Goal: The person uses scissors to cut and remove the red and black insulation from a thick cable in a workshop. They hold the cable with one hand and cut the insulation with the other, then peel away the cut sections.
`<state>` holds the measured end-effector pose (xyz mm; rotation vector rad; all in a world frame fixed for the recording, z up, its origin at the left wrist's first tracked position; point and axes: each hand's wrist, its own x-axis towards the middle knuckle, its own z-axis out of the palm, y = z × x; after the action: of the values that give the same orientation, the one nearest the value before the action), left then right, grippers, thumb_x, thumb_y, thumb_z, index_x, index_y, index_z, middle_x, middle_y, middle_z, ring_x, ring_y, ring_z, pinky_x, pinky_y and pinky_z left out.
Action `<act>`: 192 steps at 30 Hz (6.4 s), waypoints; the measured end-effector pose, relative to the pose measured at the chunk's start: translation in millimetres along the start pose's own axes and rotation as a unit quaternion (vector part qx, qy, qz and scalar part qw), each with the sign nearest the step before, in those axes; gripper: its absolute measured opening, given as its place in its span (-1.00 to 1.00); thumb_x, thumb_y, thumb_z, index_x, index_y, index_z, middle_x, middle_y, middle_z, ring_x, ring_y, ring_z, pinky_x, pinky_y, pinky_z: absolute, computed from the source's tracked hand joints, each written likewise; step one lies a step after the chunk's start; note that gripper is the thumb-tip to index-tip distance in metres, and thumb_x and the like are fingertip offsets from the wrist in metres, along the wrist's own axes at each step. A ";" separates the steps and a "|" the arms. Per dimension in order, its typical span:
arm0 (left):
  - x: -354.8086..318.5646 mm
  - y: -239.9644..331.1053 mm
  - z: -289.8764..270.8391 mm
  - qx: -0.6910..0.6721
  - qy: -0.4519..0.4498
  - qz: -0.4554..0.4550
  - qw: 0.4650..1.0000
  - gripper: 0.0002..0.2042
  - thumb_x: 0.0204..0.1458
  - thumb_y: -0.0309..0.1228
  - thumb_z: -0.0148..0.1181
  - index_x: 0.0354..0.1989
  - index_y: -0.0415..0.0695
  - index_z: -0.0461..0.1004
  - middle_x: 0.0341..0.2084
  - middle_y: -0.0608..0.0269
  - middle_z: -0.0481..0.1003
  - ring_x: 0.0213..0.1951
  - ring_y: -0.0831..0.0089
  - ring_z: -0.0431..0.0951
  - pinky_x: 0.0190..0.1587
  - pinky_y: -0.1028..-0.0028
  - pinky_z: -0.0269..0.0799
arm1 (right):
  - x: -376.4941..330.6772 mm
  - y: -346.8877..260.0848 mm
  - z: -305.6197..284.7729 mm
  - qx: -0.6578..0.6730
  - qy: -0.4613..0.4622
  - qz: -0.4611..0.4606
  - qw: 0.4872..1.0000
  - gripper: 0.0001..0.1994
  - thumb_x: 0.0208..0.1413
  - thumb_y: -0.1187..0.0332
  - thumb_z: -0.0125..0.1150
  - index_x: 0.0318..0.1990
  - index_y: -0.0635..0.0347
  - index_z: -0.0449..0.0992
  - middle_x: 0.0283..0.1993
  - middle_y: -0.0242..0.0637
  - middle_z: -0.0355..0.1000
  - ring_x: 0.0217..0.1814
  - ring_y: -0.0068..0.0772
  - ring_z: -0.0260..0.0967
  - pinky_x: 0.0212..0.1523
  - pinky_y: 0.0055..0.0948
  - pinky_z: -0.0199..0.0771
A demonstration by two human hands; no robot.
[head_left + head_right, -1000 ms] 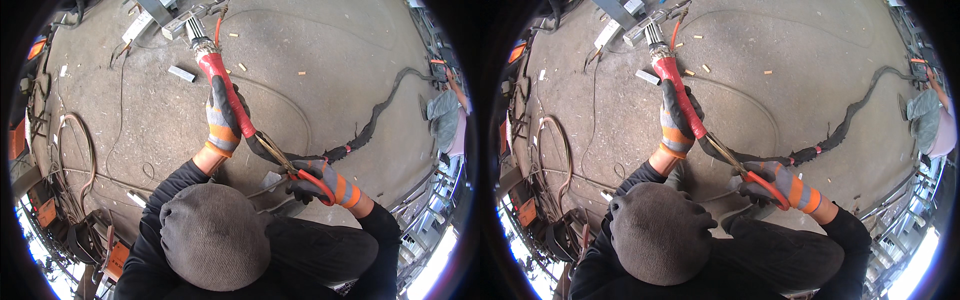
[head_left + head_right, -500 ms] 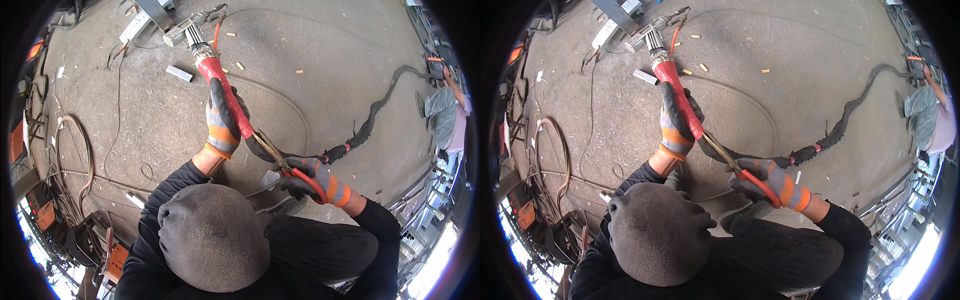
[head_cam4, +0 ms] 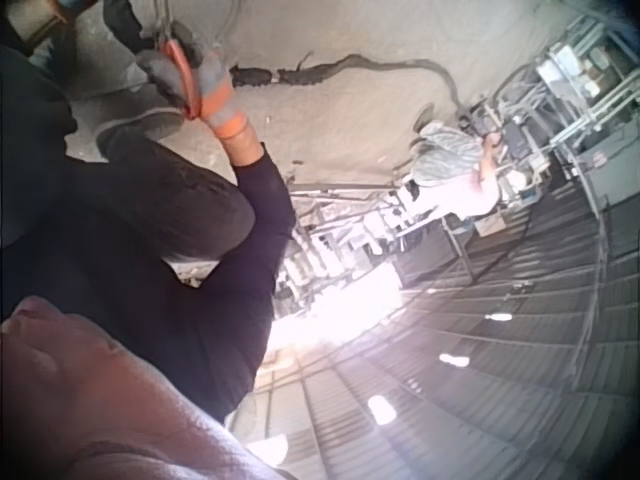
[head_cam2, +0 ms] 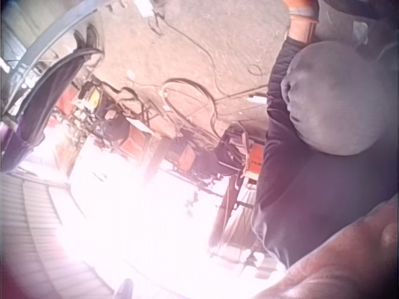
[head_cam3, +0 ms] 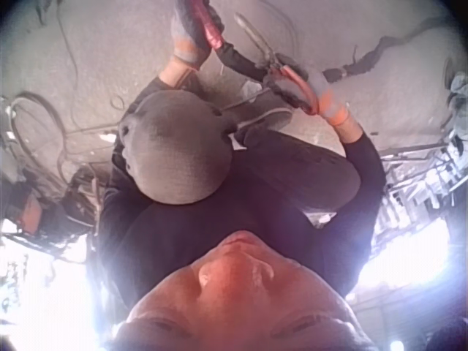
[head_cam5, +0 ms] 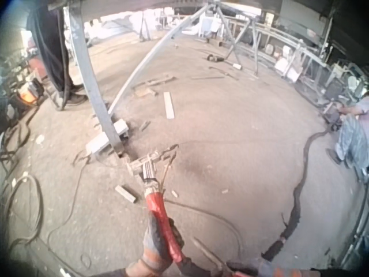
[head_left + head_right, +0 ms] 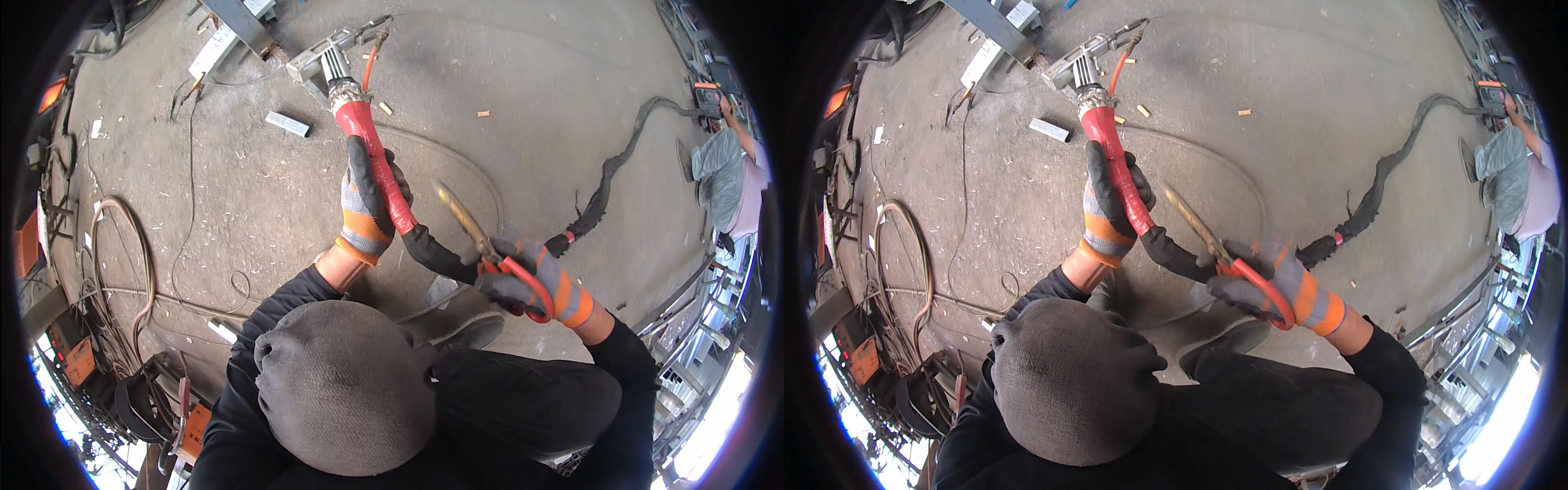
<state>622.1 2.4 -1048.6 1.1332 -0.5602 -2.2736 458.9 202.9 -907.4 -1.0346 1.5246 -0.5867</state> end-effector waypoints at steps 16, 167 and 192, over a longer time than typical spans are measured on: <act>17.9 -25.9 -26.6 -0.035 0.025 -0.041 0.998 -0.27 0.19 0.45 0.17 -0.11 -0.12 0.42 -0.57 0.38 0.34 -0.60 0.49 0.38 -0.51 0.44 0.33 | 14.0 29.6 24.6 0.294 -0.075 0.153 0.940 -0.58 0.37 0.24 0.38 0.25 0.31 0.57 -0.17 -0.35 0.63 -0.23 -0.60 0.56 -0.19 -0.52 0.60; -21.6 -59.8 -63.3 0.175 -0.296 -0.052 0.938 -0.14 0.04 -0.61 0.58 0.45 -0.15 0.11 0.09 0.10 0.56 0.16 0.25 0.64 0.26 0.17 0.62 | -30.9 50.5 11.2 0.329 -0.060 0.234 0.913 -0.55 0.47 0.06 0.20 0.06 0.38 0.63 -0.30 -0.20 0.70 -0.46 -0.50 0.63 -0.42 -0.52 0.65; -24.2 -67.8 -65.5 0.144 -0.272 -0.073 0.948 0.13 0.00 -0.53 0.64 0.65 -0.12 -0.12 0.07 0.07 0.58 0.13 0.23 0.65 0.21 0.20 0.63 | -29.4 58.5 35.1 0.342 -0.039 0.198 0.918 -0.71 0.48 0.25 0.16 0.01 0.38 0.53 -0.27 -0.18 0.66 -0.58 -0.54 0.47 -0.57 -0.54 0.44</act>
<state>669.3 61.6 -1109.8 0.6679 -1.0815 -2.7101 474.7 262.7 -948.5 -0.1999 1.2580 -0.7039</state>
